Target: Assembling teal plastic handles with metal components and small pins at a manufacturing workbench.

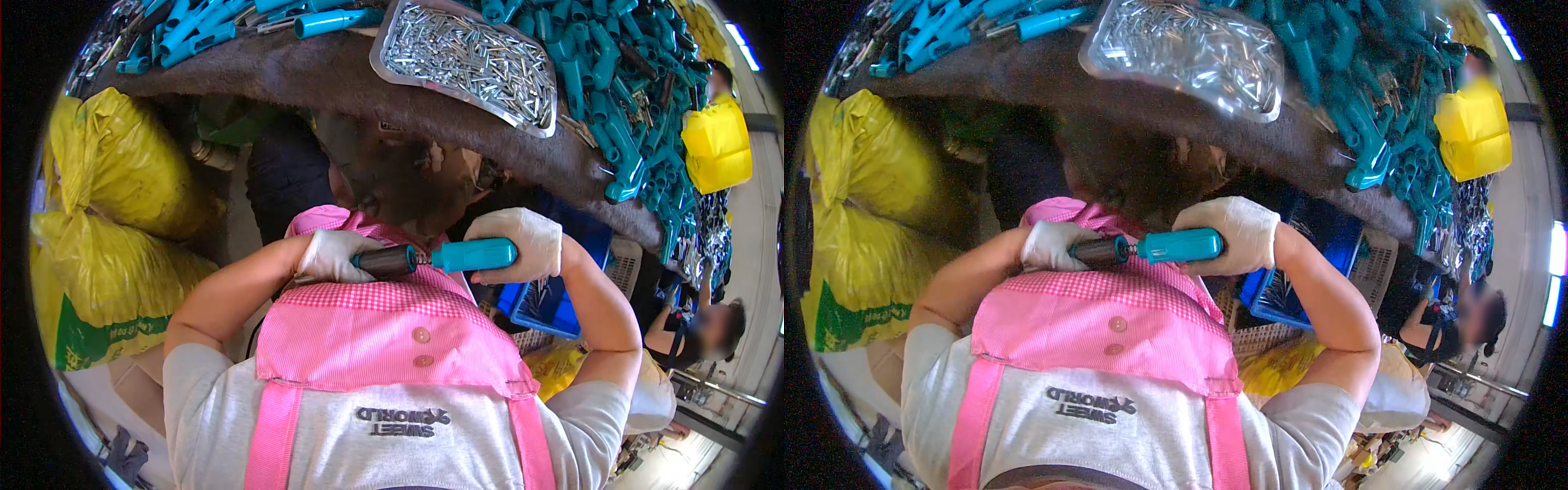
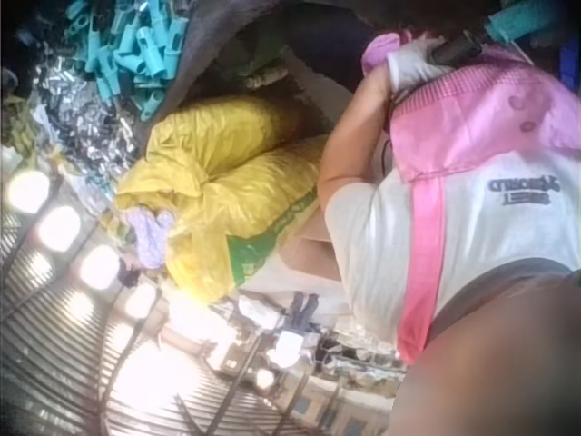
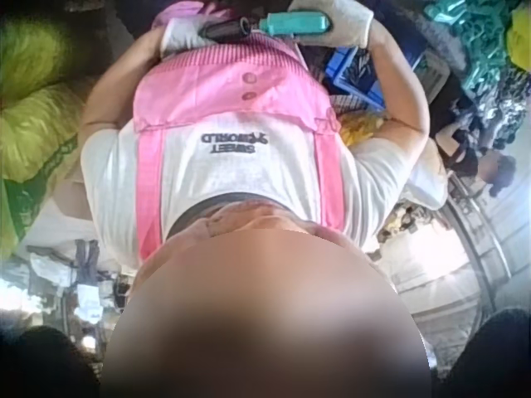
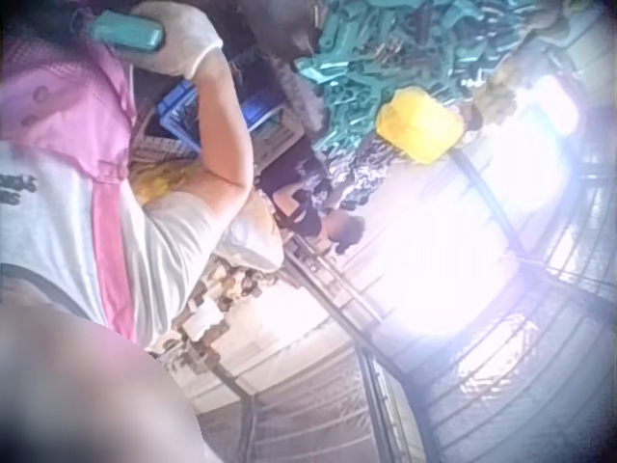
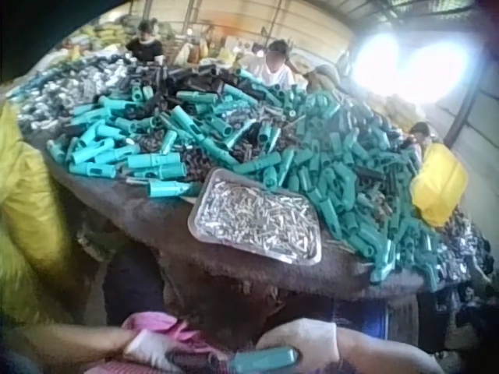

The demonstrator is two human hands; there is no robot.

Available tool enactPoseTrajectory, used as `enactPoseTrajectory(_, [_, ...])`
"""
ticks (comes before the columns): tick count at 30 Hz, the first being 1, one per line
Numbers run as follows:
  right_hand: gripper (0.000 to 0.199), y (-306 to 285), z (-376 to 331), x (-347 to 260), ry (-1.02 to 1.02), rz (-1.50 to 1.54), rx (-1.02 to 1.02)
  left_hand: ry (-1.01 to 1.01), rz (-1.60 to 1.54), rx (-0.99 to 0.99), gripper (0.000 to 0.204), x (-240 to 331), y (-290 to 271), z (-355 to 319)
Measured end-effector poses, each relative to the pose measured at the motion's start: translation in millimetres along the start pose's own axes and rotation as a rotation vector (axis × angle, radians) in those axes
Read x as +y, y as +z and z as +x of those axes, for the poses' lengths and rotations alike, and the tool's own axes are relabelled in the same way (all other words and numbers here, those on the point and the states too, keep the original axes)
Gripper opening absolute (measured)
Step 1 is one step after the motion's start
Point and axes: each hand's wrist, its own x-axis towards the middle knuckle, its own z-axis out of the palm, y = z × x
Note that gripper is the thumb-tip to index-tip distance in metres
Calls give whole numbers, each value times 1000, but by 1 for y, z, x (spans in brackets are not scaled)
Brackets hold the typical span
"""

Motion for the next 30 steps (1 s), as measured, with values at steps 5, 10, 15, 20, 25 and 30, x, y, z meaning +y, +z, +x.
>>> enactPoseTrajectory(5, [29, 16, 16, 0, -89, -250, 47, -28, 17, -29, 56, 5, 0, 8])
enactPoseTrajectory(10, [27, 13, 31, 1, -513, -879, 243, -160, -55, -46, 50, 11, -1, 7])
enactPoseTrajectory(15, [22, 4, 35, -9, -799, -1216, 335, -135, -50, -158, 56, -4, -6, 13])
enactPoseTrajectory(20, [23, 36, 18, 11, 355, 386, -9, -71, 630, 256, 38, 38, 13, -1])
enactPoseTrajectory(25, [50, 31, 27, -11, 328, 1230, 526, -145, 1097, 756, 42, 59, 1, -15])
enactPoseTrajectory(30, [34, -18, 25, -32, -319, -111, 997, -74, 1085, 640, 40, 81, 8, -8])
